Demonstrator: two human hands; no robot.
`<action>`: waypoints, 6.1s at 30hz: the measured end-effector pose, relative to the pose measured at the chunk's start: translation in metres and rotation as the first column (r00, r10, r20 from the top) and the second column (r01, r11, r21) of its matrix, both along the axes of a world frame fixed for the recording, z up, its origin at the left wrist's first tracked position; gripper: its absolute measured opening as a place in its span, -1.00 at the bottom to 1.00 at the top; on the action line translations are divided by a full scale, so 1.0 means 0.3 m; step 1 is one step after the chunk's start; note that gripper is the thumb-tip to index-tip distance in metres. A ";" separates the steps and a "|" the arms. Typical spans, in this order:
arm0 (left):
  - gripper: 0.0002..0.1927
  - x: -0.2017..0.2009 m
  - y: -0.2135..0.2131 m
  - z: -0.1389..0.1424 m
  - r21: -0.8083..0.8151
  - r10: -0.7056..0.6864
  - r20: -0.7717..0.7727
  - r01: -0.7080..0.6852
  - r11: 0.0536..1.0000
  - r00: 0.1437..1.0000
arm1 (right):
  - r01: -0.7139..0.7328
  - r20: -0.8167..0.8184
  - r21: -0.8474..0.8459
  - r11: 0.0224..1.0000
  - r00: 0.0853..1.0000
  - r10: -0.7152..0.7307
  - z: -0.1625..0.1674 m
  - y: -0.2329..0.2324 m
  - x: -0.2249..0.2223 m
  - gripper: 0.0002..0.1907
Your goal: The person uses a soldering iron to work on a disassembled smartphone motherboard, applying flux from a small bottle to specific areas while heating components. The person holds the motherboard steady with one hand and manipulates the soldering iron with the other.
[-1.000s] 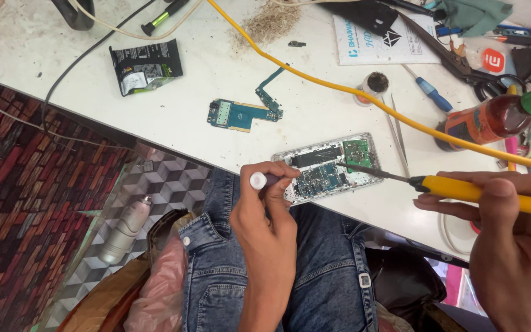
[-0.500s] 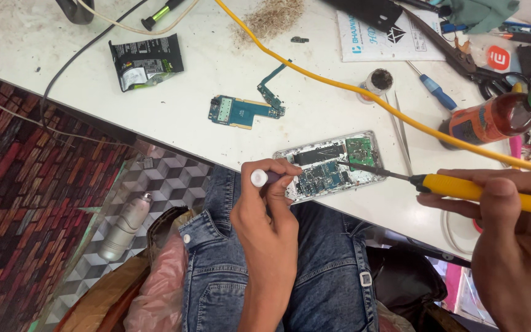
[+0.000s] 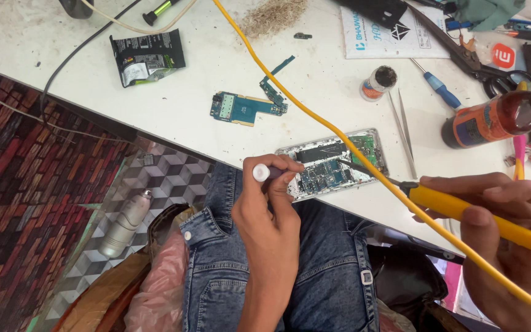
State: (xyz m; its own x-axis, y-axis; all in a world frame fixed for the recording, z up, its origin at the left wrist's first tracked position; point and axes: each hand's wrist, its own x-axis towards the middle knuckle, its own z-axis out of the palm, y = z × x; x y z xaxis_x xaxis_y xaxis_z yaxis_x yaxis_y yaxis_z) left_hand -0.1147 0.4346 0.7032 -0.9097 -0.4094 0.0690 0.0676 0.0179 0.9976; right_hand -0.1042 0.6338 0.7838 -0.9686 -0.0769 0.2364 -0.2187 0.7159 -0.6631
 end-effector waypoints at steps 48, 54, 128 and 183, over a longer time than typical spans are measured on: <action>-0.77 -0.025 -0.034 0.011 -0.093 -0.074 -0.139 0.061 0.994 0.988 | 0.045 -0.224 0.080 0.996 0.974 -0.026 -0.054 0.192 -0.120 -0.39; -0.68 -0.025 -0.053 0.001 -0.085 -0.107 -0.121 0.097 0.992 0.987 | 0.166 -0.228 0.115 0.979 0.964 -0.137 -0.010 0.097 -0.197 -0.51; -0.76 0.016 0.157 -0.079 0.015 -0.155 -0.147 0.159 0.987 0.977 | -0.207 0.178 0.472 0.857 0.974 0.137 0.056 0.090 -0.102 -0.79; -0.75 0.018 0.150 -0.100 -0.102 -0.172 -0.110 0.162 0.982 0.979 | -0.406 0.223 0.519 0.752 0.914 0.339 -0.019 0.194 -0.084 -0.72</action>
